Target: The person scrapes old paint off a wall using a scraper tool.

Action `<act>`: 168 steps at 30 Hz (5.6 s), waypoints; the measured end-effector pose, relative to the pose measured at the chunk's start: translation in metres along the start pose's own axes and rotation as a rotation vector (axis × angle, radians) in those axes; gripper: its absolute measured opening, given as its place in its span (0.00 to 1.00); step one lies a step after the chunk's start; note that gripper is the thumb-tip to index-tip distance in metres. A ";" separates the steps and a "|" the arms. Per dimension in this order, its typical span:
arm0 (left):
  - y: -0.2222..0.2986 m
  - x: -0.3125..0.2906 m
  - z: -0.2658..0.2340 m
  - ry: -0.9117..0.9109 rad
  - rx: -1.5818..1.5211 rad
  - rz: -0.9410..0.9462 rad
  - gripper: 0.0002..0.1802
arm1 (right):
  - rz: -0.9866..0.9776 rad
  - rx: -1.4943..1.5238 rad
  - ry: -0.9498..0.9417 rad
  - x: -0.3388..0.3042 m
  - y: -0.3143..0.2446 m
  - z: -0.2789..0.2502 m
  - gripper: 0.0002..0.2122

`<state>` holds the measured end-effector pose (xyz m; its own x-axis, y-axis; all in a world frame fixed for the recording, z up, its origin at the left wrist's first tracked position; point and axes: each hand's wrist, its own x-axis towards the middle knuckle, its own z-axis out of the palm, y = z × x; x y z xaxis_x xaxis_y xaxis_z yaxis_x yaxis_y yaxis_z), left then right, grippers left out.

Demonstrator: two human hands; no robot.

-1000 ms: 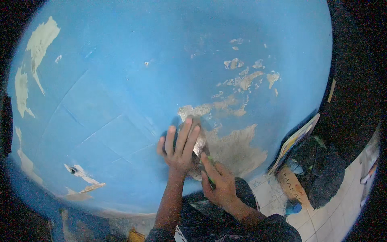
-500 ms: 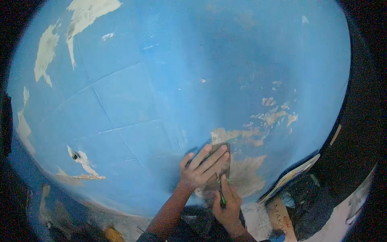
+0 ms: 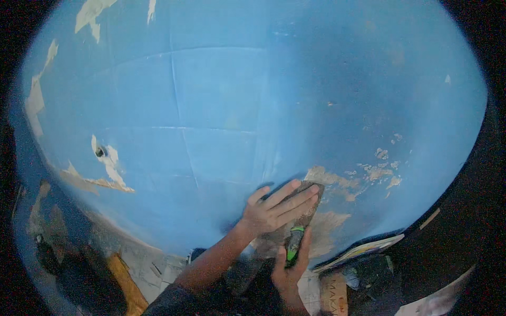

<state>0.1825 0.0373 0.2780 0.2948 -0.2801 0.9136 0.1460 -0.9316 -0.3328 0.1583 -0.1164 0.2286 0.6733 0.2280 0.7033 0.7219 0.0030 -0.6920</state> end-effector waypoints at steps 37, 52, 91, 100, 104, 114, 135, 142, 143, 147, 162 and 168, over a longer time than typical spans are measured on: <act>0.002 -0.009 0.004 0.094 -0.099 -0.062 0.18 | 0.089 -0.245 0.028 0.004 0.004 -0.016 0.28; 0.007 -0.005 0.005 0.039 -0.070 -0.086 0.23 | -0.059 -0.129 0.093 0.022 -0.009 0.000 0.26; 0.016 -0.010 0.012 0.015 0.023 -0.078 0.32 | -0.121 -0.197 0.040 0.008 0.010 -0.011 0.27; 0.016 -0.010 0.013 0.025 0.022 -0.101 0.29 | -0.065 -0.172 -0.005 0.011 0.001 -0.008 0.27; 0.015 -0.008 0.016 0.055 0.061 -0.061 0.27 | -0.091 -0.158 0.012 0.008 0.012 -0.010 0.26; 0.012 -0.014 0.009 0.132 0.065 -0.113 0.27 | -0.248 -0.292 0.092 0.018 0.007 0.000 0.27; 0.065 -0.100 0.004 -0.059 -0.390 -0.123 0.37 | 0.012 -0.267 -0.453 -0.054 0.052 -0.076 0.26; 0.174 -0.271 -0.055 -0.691 -0.765 -0.263 0.24 | 0.291 -0.339 -1.096 -0.126 0.024 -0.123 0.33; 0.185 -0.289 -0.062 -0.808 -0.788 -0.258 0.18 | 0.304 -0.360 -1.192 -0.134 0.026 -0.127 0.33; 0.215 -0.315 -0.083 -0.933 -0.836 -0.387 0.30 | 0.229 -0.503 -1.340 -0.152 0.031 -0.137 0.33; 0.222 -0.317 -0.104 -0.693 -1.048 -0.815 0.17 | 0.209 -0.085 -1.255 -0.155 -0.030 -0.143 0.30; 0.224 -0.305 -0.114 -0.479 -0.997 -0.640 0.20 | 0.412 -0.295 -1.385 -0.166 -0.055 -0.146 0.28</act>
<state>0.0180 -0.1124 -0.0489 0.7744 0.1984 0.6008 -0.3196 -0.6969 0.6420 0.0300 -0.2967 0.1735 0.2713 0.8924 -0.3607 0.6419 -0.4470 -0.6230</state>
